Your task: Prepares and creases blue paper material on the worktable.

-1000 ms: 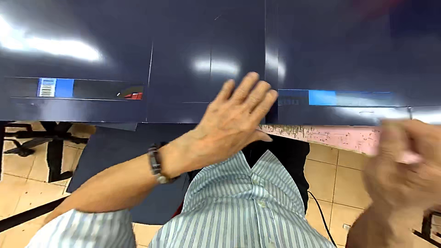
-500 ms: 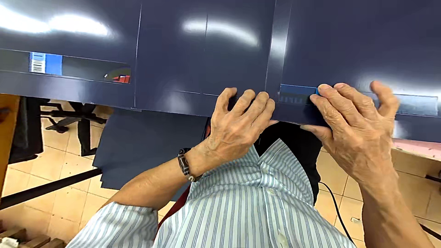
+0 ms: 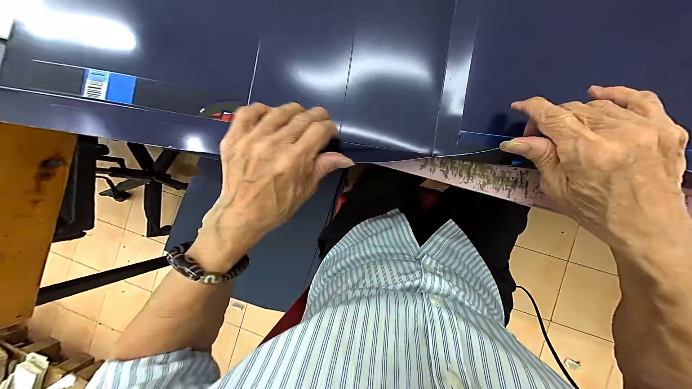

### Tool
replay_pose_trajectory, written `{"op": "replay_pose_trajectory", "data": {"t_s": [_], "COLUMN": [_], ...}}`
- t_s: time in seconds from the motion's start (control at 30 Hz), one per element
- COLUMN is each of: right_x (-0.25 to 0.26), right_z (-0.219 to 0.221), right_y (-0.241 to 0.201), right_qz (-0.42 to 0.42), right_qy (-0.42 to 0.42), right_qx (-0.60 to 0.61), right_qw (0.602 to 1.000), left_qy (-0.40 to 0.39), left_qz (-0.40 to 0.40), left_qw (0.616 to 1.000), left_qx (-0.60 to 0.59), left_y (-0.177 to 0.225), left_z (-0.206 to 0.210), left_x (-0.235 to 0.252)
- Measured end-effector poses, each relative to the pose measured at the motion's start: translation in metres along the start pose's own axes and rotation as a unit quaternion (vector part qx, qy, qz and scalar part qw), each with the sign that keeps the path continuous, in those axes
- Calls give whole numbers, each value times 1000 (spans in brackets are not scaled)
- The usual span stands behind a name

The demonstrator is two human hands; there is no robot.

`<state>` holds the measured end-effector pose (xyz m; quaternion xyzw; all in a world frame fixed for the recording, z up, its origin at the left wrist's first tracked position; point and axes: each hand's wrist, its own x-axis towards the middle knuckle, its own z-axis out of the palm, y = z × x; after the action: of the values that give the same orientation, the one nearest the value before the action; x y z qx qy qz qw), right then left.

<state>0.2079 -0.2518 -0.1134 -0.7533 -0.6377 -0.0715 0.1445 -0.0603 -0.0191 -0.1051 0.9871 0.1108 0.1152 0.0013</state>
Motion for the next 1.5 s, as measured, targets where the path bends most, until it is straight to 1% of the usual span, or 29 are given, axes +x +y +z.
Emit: {"op": "replay_pose_trajectory", "data": {"t_s": [0.07,0.17,0.23,0.27,0.33,0.4,0.47,0.5,0.57,0.6,0.67,0.73,0.8,0.83,0.9,0.97,1.0,1.07,1.13,1.17,1.23,1.33,1.37,1.43,1.5], "right_x": [-2,-2,-2,1,7,13,18,19,20,20,24,33,45,47,43,24,10,-26,-61,-74,-84,-75,-71,-67,-68], "right_z": [1,1,4,6,9,11,15,17,23,26,30,35,44,47,43,20,2,-35,-63,-69,-62,-34,-27,-16,-12], "right_y": [0,1,6,8,16,23,29,30,30,27,17,-2,-18,-21,-23,-19,-14,2,27,42,67,90,97,109,112], "right_qz": [-3,3,0,0,0,-1,20,40,80,91,112,131,133,127,91,17,-5,5,50,76,118,170,177,164,156], "right_qy": [4,9,18,20,5,-14,-23,-21,0,12,32,49,67,71,66,25,4,-23,-32,-31,-27,-42,-39,-10,3], "right_qx": [0,4,12,18,41,71,79,74,69,67,62,69,73,74,51,15,-15,-93,-159,-173,-162,-112,-100,-80,-69], "right_qw": [1000,1000,1000,1000,999,997,996,996,994,994,991,988,986,987,992,999,1000,995,986,981,979,978,978,983,985], "left_qy": [27,15,30,23,-5,-59,-118,-134,-129,-105,-37,23,50,61,70,68,65,50,37,34,28,8,5,0,-13], "left_qz": [1,5,7,-2,-50,-112,-154,-160,-142,-113,-19,74,113,118,113,108,107,110,116,121,139,159,158,158,178], "left_qw": [1000,1000,999,999,996,989,979,977,981,988,999,996,989,988,991,992,992,992,992,992,990,985,985,984,980], "left_qx": [14,2,-25,-41,-73,-78,-57,-39,11,31,28,-36,-83,-75,-29,8,21,33,33,24,-15,-71,-77,-80,-85], "left_y": [-10,-18,-25,-28,-33,-36,-36,-35,-28,-18,20,62,83,86,88,89,90,94,98,99,101,106,108,117,141], "left_z": [9,14,12,9,1,-4,-6,-6,-9,-11,-8,17,53,66,75,73,71,65,58,56,55,54,53,54,62], "left_x": [-9,-11,-6,0,16,36,56,64,69,67,58,44,37,35,33,35,37,42,49,53,57,63,67,76,86]}}
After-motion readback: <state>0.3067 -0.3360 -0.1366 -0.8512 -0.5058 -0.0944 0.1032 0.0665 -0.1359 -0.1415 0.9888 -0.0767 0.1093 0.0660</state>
